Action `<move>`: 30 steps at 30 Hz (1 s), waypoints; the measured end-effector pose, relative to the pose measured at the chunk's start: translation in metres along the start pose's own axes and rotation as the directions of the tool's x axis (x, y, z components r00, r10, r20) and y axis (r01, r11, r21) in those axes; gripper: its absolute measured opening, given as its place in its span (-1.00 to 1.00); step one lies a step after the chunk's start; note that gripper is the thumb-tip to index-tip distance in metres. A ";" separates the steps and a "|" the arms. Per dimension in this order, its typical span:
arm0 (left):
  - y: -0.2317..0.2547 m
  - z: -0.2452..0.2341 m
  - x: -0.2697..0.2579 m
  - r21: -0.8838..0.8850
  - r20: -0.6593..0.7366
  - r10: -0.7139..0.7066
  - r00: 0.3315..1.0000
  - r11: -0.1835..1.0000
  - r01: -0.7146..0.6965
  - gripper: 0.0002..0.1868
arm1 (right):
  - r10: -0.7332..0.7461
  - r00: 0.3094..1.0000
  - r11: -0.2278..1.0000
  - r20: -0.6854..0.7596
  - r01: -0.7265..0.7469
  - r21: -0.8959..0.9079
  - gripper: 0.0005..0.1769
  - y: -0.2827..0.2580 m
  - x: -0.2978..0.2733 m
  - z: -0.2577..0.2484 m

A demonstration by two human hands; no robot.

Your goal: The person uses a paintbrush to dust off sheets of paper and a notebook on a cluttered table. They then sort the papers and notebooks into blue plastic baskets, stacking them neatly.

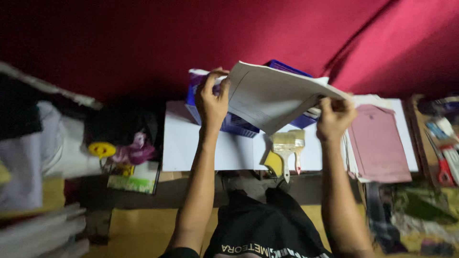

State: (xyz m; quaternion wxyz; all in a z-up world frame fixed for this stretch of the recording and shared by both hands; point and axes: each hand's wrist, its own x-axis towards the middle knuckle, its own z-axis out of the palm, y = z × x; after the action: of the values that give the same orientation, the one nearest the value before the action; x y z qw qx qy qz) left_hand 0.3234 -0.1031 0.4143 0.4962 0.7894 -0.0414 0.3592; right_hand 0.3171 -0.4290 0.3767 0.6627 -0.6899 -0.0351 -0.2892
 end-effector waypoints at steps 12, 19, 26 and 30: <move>0.094 0.114 -0.062 -0.036 0.779 -0.194 0.597 0.936 0.351 -0.67 | 0.461 0.885 0.885 -0.063 -0.453 0.107 -0.80 0.005 -0.012 -0.224; 0.085 0.221 -0.202 -0.150 0.750 -0.209 0.627 0.870 0.469 -0.75 | 0.718 0.680 0.686 -0.149 -0.728 -0.015 -0.82 0.110 -0.067 -0.314; 0.085 0.282 -0.272 0.269 0.587 -0.506 0.631 0.858 0.438 -0.68 | 0.494 0.852 0.418 0.174 -0.057 -0.907 -0.30 0.143 -0.099 -0.424; 0.089 0.301 -0.306 0.219 0.470 -0.584 0.662 0.804 0.554 -0.67 | 0.533 0.793 0.412 0.294 0.061 -0.909 -0.19 0.152 -0.124 -0.445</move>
State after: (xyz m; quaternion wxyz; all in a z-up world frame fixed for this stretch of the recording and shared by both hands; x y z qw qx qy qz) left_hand 0.2184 -0.4822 0.2205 0.5308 0.8423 0.0861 -0.0375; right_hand 0.1228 -0.8211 0.1656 0.1973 -0.9784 0.0374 0.0483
